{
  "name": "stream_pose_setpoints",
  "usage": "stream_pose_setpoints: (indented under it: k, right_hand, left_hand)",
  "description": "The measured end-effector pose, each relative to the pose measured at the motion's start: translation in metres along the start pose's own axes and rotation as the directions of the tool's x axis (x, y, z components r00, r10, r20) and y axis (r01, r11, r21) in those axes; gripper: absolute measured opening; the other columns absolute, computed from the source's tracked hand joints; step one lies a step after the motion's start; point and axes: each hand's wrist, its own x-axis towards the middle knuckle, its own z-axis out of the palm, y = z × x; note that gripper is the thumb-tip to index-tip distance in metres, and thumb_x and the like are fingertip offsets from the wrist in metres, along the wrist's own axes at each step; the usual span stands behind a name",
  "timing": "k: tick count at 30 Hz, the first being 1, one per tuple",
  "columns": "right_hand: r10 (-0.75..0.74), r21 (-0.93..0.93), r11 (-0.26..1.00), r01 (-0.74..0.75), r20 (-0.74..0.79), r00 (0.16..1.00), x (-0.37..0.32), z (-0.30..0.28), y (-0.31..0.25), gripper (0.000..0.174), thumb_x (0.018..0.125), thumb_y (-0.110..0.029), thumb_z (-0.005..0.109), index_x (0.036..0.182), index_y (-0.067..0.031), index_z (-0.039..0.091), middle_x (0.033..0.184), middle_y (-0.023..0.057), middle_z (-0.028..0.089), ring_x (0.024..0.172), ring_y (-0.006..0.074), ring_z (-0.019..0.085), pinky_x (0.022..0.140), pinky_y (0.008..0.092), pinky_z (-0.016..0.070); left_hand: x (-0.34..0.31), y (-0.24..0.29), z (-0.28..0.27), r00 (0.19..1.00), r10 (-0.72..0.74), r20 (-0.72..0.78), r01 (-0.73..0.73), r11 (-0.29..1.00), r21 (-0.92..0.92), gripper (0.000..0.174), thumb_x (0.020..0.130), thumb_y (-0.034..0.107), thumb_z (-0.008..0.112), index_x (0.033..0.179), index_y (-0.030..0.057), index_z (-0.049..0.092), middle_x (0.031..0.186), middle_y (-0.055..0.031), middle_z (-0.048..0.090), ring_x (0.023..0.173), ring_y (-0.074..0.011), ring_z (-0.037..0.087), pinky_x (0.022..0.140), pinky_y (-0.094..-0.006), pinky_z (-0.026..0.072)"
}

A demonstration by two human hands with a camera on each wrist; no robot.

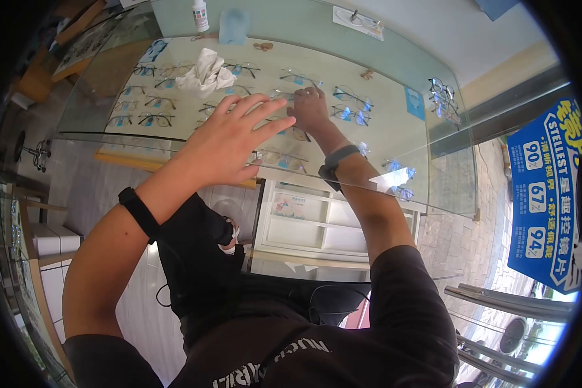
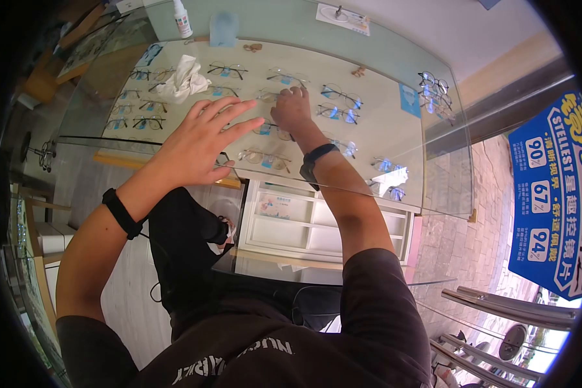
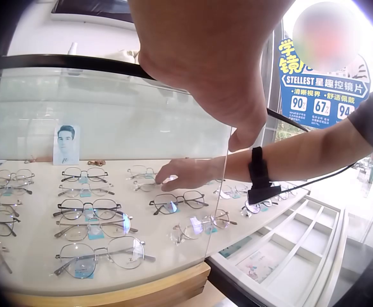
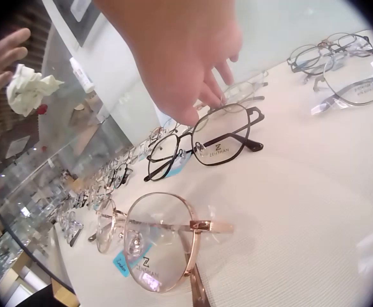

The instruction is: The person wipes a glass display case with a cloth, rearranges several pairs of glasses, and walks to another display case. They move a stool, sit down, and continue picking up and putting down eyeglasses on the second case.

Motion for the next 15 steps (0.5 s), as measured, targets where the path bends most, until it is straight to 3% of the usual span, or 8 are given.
stream_pose_setpoints:
  k: [4,10,12,14,15]
  right_hand:
    - [0.005,0.013,1.000,-0.005,-0.005,1.000,-0.001,-0.002,0.001,0.038,0.094,-0.035,0.062,0.111,-0.0063,0.079,0.126,0.0098,0.071,0.133,0.0318,0.057,0.124,0.0527,0.0289]
    - [0.007,0.160,0.987,0.029,-0.216,0.976,-0.008,-0.021,0.022,0.040,0.092,-0.039,0.067,0.108,-0.0044,0.079,0.124,0.0104,0.072,0.129,0.0337,0.059,0.119,0.0521,0.0374]
    - [0.205,0.155,0.973,-0.171,-0.241,0.949,-0.011,-0.030,0.044,0.038,0.091,-0.037,0.068,0.106,-0.0037,0.079,0.123,0.0117,0.073,0.127,0.0339,0.060,0.113,0.0516,0.0424]
    - [0.395,0.028,0.919,-0.394,-0.067,0.916,-0.013,-0.040,0.069,0.037,0.091,-0.035,0.066,0.107,-0.0050,0.080,0.122,0.0119,0.073,0.125,0.0336,0.062,0.109,0.0515,0.0449]
    - [0.393,0.027,0.920,-0.392,-0.067,0.917,-0.016,-0.042,0.080,0.037,0.091,-0.035,0.066,0.107,-0.0050,0.080,0.122,0.0119,0.073,0.125,0.0336,0.062,0.109,0.0515,0.0449]
  left_hand:
    - [0.000,0.000,-0.001,1.000,-0.001,0.003,0.001,1.000,0.012,0.093,0.072,0.019,0.084,0.158,0.0197,0.050,0.167,-0.0109,0.043,0.149,-0.0348,0.043,0.119,-0.0508,0.0340]
    - [0.000,-0.001,0.000,1.000,0.005,-0.001,-0.005,1.000,0.003,0.093,0.073,0.021,0.086,0.158,0.0194,0.050,0.166,-0.0111,0.043,0.149,-0.0347,0.042,0.119,-0.0514,0.0341]
    - [0.000,0.000,-0.001,1.000,0.001,0.008,-0.001,1.000,0.000,0.093,0.073,0.021,0.086,0.158,0.0194,0.050,0.166,-0.0110,0.043,0.149,-0.0346,0.042,0.119,-0.0516,0.0343]
    - [0.000,0.000,-0.002,1.000,-0.006,0.015,0.006,1.000,-0.001,0.093,0.073,0.021,0.086,0.158,0.0193,0.050,0.166,-0.0110,0.043,0.150,-0.0344,0.042,0.119,-0.0517,0.0344]
    - [0.000,0.000,-0.002,1.000,-0.005,0.011,0.005,1.000,-0.007,0.093,0.072,0.021,0.086,0.158,0.0193,0.050,0.166,-0.0109,0.043,0.150,-0.0343,0.042,0.119,-0.0516,0.0346]
